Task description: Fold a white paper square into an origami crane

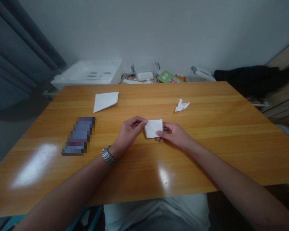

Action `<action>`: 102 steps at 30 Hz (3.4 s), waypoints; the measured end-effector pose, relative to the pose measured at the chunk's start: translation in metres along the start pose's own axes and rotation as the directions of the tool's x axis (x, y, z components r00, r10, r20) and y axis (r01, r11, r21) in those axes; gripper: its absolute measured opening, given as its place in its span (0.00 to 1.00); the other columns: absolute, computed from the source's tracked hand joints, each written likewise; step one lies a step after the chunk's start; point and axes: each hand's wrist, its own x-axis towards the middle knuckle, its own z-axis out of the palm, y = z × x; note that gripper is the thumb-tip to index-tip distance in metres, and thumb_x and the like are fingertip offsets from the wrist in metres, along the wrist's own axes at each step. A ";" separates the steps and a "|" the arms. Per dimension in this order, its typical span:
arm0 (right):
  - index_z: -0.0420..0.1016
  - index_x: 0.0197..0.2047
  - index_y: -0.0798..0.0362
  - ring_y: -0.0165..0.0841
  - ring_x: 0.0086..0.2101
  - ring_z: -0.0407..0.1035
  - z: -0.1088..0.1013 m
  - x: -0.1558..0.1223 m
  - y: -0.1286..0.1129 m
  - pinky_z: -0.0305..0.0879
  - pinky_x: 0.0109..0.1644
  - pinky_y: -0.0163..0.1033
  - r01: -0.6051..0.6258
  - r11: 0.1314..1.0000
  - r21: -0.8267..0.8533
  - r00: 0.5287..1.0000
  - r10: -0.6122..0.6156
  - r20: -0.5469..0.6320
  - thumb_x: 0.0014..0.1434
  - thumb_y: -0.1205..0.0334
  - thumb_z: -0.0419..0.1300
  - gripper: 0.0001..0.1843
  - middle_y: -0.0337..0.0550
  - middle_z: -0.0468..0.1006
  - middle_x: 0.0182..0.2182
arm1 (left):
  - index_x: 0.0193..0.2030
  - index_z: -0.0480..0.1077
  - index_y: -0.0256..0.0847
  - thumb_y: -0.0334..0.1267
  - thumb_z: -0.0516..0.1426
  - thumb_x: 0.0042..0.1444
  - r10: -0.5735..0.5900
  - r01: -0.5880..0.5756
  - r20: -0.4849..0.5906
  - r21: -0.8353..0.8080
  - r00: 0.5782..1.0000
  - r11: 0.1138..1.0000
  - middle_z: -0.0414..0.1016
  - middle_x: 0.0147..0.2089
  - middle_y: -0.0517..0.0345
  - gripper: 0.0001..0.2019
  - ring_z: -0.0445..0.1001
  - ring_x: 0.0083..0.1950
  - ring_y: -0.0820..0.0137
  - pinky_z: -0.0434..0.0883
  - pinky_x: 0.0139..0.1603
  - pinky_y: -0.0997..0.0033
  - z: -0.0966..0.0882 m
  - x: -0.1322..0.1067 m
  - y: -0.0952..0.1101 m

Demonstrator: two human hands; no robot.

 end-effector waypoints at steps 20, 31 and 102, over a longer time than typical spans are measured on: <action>0.79 0.38 0.53 0.34 0.34 0.73 -0.003 -0.002 -0.005 0.68 0.41 0.39 0.146 0.958 -0.245 0.988 -0.155 -0.019 0.61 0.48 0.65 0.16 0.43 0.82 0.34 | 0.35 0.76 0.37 0.45 0.61 0.60 0.009 -0.031 0.207 0.104 0.978 0.994 0.80 0.35 0.54 0.12 0.76 0.34 0.71 0.73 0.36 0.74 0.007 -0.003 -0.001; 0.80 0.40 0.52 0.35 0.33 0.73 0.000 -0.007 -0.010 0.66 0.38 0.38 0.193 0.900 -0.390 0.977 -0.212 -0.005 0.64 0.47 0.62 0.16 0.43 0.83 0.34 | 0.38 0.78 0.37 0.45 0.62 0.61 0.004 -0.036 0.210 0.149 0.978 0.988 0.81 0.36 0.53 0.11 0.78 0.37 0.68 0.75 0.38 0.72 0.007 -0.007 0.004; 0.81 0.37 0.53 0.34 0.32 0.74 -0.009 -0.001 -0.009 0.67 0.37 0.38 0.170 0.931 -0.322 0.974 -0.208 -0.087 0.64 0.50 0.63 0.15 0.43 0.83 0.32 | 0.40 0.80 0.36 0.44 0.64 0.60 -0.051 0.038 0.187 0.072 0.981 0.997 0.84 0.39 0.52 0.12 0.80 0.38 0.70 0.76 0.40 0.74 0.002 -0.003 0.002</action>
